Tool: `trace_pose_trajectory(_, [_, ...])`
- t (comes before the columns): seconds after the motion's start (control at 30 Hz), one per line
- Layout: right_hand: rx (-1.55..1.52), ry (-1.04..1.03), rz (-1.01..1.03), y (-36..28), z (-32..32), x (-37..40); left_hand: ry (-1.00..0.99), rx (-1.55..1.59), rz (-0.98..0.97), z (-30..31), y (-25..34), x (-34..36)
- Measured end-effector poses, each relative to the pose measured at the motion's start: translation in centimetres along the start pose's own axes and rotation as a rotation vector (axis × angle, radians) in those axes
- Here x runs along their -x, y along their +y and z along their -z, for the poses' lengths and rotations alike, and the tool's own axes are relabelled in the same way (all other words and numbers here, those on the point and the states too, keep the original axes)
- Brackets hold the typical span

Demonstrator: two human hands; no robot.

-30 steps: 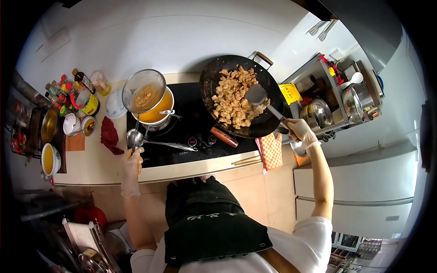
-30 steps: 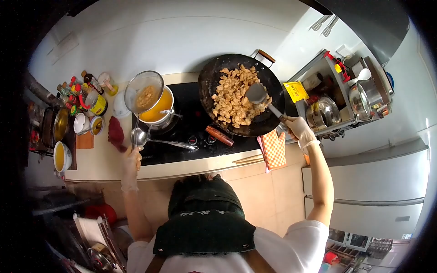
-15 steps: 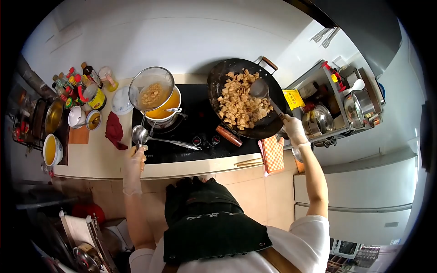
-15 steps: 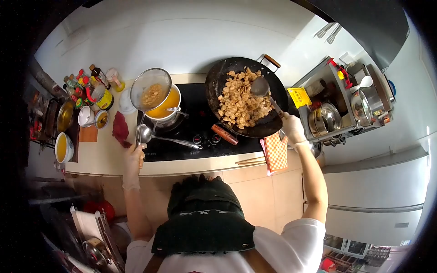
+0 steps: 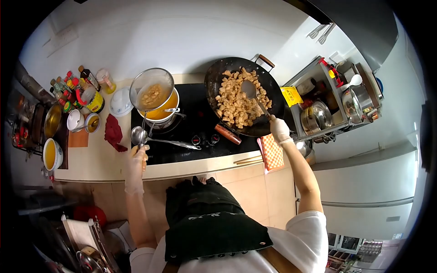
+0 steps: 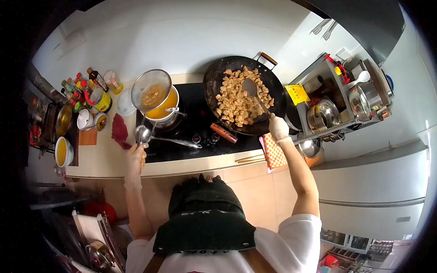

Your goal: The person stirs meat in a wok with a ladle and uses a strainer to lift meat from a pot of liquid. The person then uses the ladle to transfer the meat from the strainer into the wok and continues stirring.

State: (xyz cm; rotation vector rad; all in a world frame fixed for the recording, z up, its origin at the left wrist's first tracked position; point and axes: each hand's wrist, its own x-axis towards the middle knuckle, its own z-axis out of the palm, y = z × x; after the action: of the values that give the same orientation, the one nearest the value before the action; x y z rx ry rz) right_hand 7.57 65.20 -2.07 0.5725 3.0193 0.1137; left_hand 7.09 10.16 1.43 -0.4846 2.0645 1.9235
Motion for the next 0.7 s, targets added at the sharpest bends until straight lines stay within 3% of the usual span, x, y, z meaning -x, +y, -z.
trace_pose_trajectory(0.1, [0.124, 0.015, 0.018, -2.4, 4.2, 1.8, 0.009, -0.033, -0.006, 0.0, 1.0, 1.0])
trace_pose_trajectory(0.17, [0.201, 0.146, 0.074, -2.2, 6.2, 3.2, -0.001, -0.033, -0.011, 0.3, 0.2, 0.5])
trace_pose_trajectory(0.33, [0.491, 0.429, 0.388, -2.2, 9.3, 7.5, 0.015, -0.031, 0.015, 0.7, -0.3, 0.2])
trace_pose_trajectory(0.43, [0.468, 0.251, 0.428, -3.4, 6.5, 8.3, 0.02, -0.025, 0.04, 0.9, -0.8, -0.3])
trace_pose_trajectory(0.5, [0.42, 0.28, 0.402, -4.9, 4.2, 8.0, 0.016, -0.016, 0.039, 0.9, -1.1, -0.9])
trace_pose_trajectory(0.6, [0.441, 0.138, 0.332, -7.1, 4.1, 6.9, -0.003, -0.003, 0.014, 0.7, -1.2, -1.1])
trace_pose_trajectory(0.7, [0.193, 0.297, 0.363, -4.2, 3.5, 5.2, -0.015, -0.008, 0.015, 0.1, -0.3, -1.1])
